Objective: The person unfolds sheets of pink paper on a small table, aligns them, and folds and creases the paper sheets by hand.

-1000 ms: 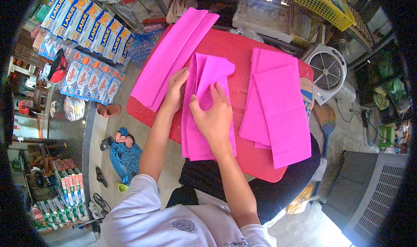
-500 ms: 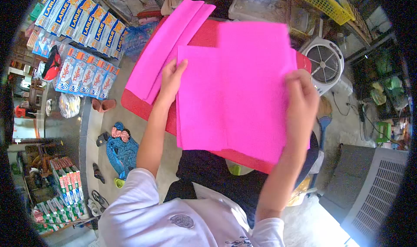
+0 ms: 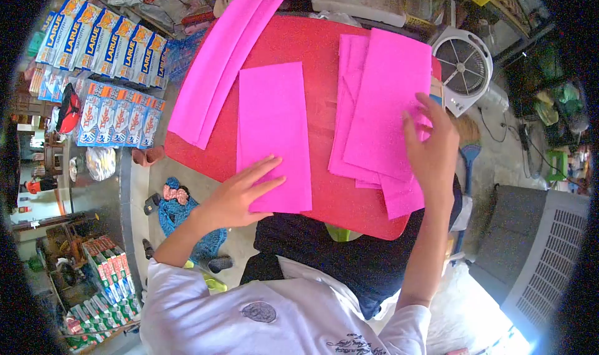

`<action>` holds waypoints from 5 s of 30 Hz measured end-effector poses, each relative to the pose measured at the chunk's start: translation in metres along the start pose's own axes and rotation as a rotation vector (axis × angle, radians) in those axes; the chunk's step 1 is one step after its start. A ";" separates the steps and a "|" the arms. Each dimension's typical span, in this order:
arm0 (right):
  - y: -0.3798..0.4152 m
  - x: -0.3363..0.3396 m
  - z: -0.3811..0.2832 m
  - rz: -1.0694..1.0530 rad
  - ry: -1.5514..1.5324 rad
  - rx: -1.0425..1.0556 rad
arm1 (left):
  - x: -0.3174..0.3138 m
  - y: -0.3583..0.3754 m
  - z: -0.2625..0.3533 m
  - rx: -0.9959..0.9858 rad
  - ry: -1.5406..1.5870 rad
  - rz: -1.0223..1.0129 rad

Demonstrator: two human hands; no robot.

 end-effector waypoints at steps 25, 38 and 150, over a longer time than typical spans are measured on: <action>0.145 -0.057 -0.046 -0.323 -0.281 0.352 | 0.041 0.014 -0.021 -0.140 0.093 0.059; 0.150 -0.074 -0.026 -0.355 -0.309 0.277 | 0.040 0.042 -0.001 -0.342 -0.286 0.100; 0.187 -0.027 0.020 0.057 -0.209 -0.020 | -0.037 0.010 0.047 -0.069 -0.110 0.529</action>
Point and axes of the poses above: each hand's wrist, its own y-axis away from the middle knuckle, its own x-axis out of the back of the hand, z = x × y, the point moved 7 cm from there along -y, towards the middle knuckle, and after that the axes turned 15 degrees about -x, right-handed, at the moved point
